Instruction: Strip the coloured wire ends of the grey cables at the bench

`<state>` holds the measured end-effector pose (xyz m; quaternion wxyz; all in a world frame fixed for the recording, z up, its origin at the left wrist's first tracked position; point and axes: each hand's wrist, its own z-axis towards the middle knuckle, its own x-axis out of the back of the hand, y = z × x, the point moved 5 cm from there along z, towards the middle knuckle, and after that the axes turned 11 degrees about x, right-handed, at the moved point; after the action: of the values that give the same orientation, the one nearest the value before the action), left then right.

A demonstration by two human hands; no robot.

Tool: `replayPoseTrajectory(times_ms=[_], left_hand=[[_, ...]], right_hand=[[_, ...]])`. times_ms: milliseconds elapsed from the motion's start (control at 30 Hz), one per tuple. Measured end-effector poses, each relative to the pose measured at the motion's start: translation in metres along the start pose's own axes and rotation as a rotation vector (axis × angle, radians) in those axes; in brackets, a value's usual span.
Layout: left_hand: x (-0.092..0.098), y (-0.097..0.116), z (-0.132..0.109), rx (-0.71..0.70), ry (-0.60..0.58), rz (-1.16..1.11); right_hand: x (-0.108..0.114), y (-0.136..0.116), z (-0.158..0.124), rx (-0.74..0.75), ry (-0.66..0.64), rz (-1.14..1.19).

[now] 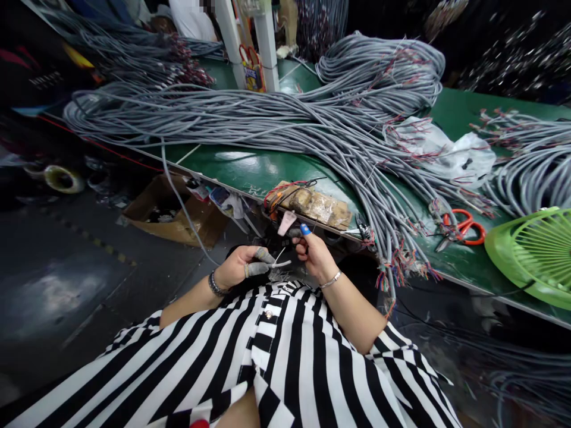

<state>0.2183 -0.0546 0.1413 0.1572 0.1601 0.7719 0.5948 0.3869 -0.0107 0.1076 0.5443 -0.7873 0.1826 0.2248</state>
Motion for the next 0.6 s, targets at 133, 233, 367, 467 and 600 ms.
replayPoseTrajectory(times_ms=[133, 233, 367, 467, 600], left_hand=[[0.004, 0.003, -0.014, -0.067, 0.067, 0.161], [0.006, 0.008, -0.018, -0.128, 0.094, 0.284], [0.000, 0.016, -0.019, -0.193, 0.073, 0.419], [-0.004, 0.019, -0.018, -0.194, 0.052, 0.458], [-0.002, 0.019, -0.021, -0.157, 0.000, 0.380]], right_hand=[[-0.004, 0.001, -0.013, -0.079, -0.227, -0.103], [-0.014, 0.006, -0.028, -0.210, -0.426, -0.224], [-0.025, 0.011, -0.039, -0.262, -0.478, -0.332], [-0.029, 0.014, -0.039, -0.197, -0.411, -0.336], [-0.018, 0.013, -0.026, -0.067, -0.178, -0.301]])
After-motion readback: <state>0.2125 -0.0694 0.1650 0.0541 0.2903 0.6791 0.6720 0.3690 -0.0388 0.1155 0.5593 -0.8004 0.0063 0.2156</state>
